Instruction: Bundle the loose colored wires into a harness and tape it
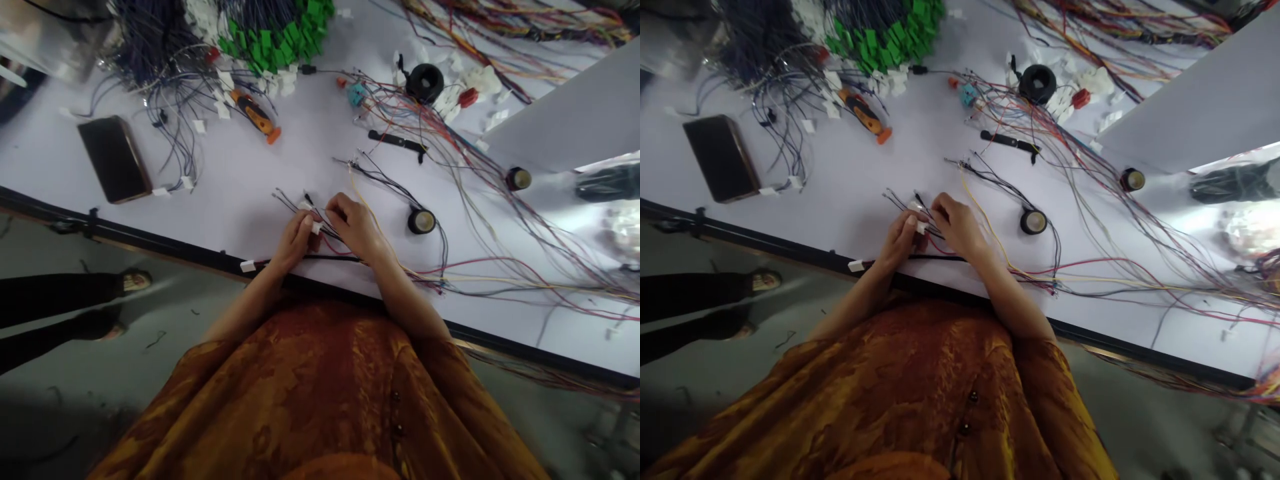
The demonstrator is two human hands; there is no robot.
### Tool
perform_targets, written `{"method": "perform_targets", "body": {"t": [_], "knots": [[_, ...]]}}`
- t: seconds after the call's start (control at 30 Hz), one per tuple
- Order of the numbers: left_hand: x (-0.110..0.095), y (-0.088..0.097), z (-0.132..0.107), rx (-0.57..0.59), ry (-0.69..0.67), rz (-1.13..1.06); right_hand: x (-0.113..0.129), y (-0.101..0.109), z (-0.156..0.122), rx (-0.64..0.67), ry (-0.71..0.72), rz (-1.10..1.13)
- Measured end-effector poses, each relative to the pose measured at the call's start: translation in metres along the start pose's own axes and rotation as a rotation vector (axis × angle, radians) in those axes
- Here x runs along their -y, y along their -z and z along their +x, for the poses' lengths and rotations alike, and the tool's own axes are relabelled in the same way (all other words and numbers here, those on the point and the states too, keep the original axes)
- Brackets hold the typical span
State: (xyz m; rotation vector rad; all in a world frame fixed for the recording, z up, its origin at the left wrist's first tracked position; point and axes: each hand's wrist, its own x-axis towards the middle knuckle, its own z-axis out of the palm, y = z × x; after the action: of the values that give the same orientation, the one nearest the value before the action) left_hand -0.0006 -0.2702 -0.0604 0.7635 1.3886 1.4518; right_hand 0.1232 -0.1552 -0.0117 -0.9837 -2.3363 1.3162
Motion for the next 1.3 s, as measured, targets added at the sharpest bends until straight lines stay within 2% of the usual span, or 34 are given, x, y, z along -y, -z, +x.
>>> {"method": "perform_targets", "body": {"t": [0.1, 0.2, 0.5, 0.73, 0.93, 1.13, 1.3], "knots": [[0.001, 0.0, 0.003, 0.0, 0.056, -0.044, -0.009, 0.0, -0.021, 0.006, -0.032, 0.125], [0.004, -0.001, 0.005, -0.012, 0.077, -0.044, -0.018, -0.001, -0.031, -0.018, -0.036, 0.164], [0.001, -0.005, 0.003, -0.056, 0.037, 0.028, -0.022, -0.001, -0.032, 0.002, -0.017, 0.265], [-0.003, -0.009, -0.002, -0.082, -0.045, 0.142, -0.022, -0.005, -0.032, 0.011, -0.066, 0.265], [-0.005, -0.006, -0.003, -0.016, -0.07, 0.202, -0.026, -0.009, -0.034, -0.017, -0.043, 0.3], [-0.006, -0.003, -0.002, 0.048, -0.028, 0.249, -0.031, -0.01, -0.035, 0.026, -0.093, 0.358], [-0.006, 0.0, -0.001, 0.112, 0.025, 0.228, -0.032, -0.01, -0.038, -0.015, -0.084, 0.379]]}}
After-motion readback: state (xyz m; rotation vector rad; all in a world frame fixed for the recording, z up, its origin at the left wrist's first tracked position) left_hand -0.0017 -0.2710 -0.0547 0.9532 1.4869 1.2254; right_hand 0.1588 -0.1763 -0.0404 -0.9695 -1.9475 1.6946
